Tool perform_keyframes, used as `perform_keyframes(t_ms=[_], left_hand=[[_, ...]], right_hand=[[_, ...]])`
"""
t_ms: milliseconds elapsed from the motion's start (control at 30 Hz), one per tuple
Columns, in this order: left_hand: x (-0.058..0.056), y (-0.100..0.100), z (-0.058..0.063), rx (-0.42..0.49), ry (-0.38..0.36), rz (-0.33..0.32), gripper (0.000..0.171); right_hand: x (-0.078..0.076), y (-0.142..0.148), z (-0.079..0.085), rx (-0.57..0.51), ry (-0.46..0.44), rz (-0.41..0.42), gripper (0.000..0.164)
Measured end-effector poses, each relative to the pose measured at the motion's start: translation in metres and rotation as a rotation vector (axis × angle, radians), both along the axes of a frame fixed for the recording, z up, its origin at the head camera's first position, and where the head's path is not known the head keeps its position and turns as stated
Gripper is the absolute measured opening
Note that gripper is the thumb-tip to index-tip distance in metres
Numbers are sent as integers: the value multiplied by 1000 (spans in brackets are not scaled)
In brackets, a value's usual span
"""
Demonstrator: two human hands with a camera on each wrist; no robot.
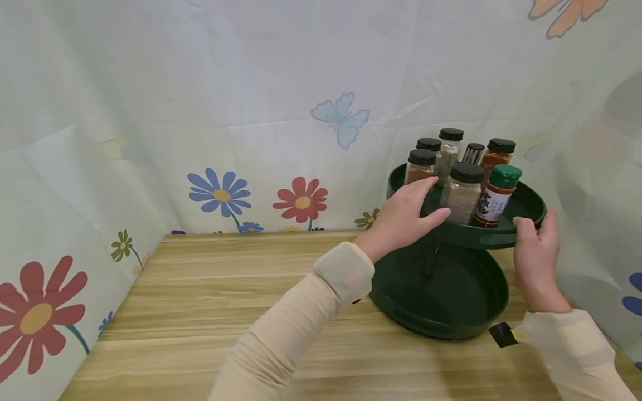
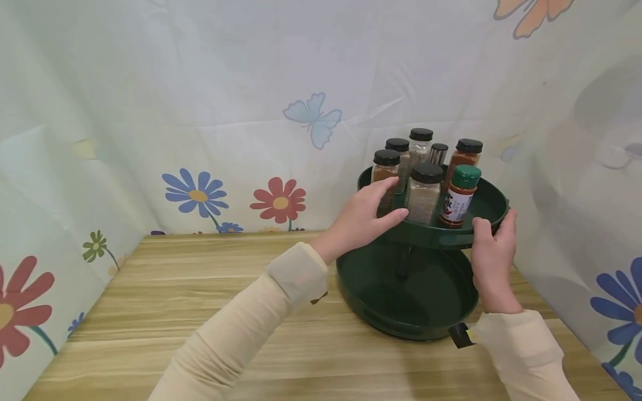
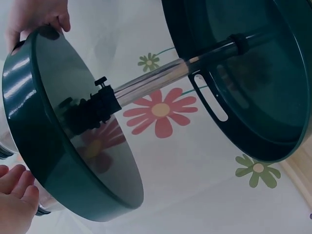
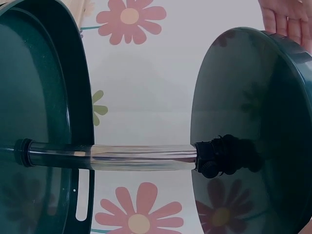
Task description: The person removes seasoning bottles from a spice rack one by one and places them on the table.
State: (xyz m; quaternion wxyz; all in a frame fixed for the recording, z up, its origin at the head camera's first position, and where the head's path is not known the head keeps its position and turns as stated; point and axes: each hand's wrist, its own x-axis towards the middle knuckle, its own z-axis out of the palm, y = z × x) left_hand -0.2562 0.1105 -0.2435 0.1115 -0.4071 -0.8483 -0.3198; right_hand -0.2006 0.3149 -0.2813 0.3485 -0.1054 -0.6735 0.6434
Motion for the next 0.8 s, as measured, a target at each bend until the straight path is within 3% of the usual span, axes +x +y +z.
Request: perform_keyframes(t_ms=[367,800], left_hand=[[-4,11,2,0,-35,-1,62],[-4,22,6,-36,-80,49,66]], right_hand=[[0,1,-1,14,-4,11,32],[1,3,-3,30,3,30,38]])
